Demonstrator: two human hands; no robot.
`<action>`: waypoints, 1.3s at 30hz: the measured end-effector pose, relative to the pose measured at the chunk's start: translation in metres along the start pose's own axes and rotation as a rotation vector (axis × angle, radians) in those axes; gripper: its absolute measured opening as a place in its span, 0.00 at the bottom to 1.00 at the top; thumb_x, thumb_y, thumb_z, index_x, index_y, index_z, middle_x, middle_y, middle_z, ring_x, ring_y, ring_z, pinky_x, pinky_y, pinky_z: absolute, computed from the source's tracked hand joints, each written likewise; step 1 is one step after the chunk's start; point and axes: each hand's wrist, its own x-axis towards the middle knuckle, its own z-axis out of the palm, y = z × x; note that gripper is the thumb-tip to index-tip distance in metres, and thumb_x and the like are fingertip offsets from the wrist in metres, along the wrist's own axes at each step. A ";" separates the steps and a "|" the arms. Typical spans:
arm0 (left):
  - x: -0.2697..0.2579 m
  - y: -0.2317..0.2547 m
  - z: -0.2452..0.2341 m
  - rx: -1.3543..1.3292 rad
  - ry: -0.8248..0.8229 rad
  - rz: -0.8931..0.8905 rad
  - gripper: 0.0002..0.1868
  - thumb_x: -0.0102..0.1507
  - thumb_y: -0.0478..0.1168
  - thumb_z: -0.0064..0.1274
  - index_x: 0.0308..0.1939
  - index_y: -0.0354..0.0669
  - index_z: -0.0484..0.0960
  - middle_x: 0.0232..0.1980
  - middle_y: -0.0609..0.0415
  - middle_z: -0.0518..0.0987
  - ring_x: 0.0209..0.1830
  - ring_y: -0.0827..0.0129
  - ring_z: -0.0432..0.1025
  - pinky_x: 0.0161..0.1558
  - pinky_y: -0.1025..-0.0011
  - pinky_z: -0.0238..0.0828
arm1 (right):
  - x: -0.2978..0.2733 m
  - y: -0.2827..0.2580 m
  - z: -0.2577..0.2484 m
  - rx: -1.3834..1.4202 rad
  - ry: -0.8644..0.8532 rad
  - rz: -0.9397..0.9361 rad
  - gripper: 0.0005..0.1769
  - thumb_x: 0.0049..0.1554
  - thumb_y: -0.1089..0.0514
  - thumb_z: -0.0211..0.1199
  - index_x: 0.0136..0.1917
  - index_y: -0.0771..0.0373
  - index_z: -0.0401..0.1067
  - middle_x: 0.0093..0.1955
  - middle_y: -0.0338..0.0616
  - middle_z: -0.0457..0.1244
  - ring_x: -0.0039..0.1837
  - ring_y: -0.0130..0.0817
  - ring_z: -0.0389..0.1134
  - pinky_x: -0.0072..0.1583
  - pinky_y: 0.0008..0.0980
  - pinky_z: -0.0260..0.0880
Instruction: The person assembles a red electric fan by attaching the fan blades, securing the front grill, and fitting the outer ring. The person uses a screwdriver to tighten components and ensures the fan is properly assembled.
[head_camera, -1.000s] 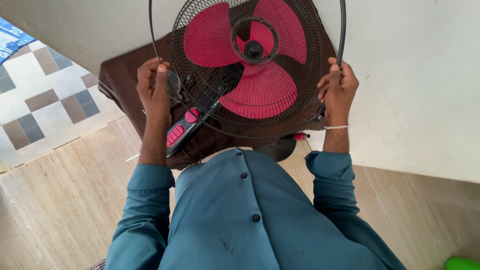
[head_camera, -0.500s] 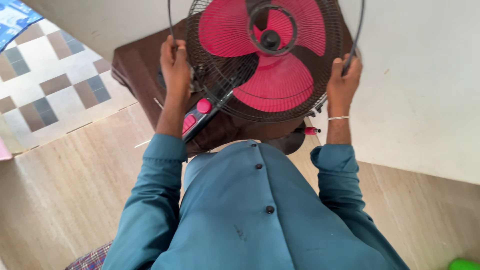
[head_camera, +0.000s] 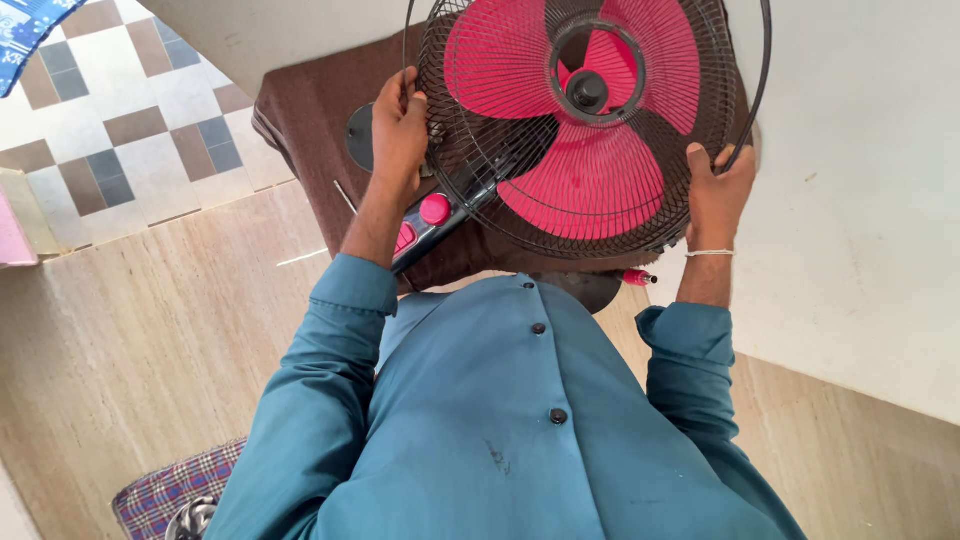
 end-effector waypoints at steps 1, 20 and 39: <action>-0.002 0.001 0.000 0.017 -0.001 0.006 0.22 0.70 0.29 0.44 0.69 0.25 0.68 0.66 0.43 0.77 0.67 0.65 0.72 0.67 0.72 0.66 | 0.001 0.001 0.000 0.010 0.001 0.019 0.20 0.57 0.60 0.70 0.43 0.57 0.56 0.43 0.35 0.55 0.45 0.26 0.56 0.48 0.27 0.61; -0.008 0.013 -0.003 -0.011 -0.086 -0.059 0.23 0.71 0.28 0.43 0.71 0.24 0.68 0.59 0.48 0.80 0.54 0.73 0.73 0.58 0.76 0.69 | -0.001 0.022 -0.015 0.067 0.008 -0.027 0.30 0.54 0.63 0.83 0.43 0.55 0.57 0.43 0.34 0.55 0.45 0.24 0.55 0.51 0.21 0.61; -0.006 0.014 -0.007 -0.026 -0.094 -0.136 0.25 0.70 0.28 0.42 0.72 0.25 0.64 0.62 0.51 0.79 0.53 0.76 0.73 0.59 0.78 0.69 | -0.006 0.029 -0.022 0.203 0.036 0.068 0.31 0.50 0.67 0.84 0.42 0.54 0.58 0.44 0.36 0.60 0.45 0.22 0.60 0.51 0.20 0.70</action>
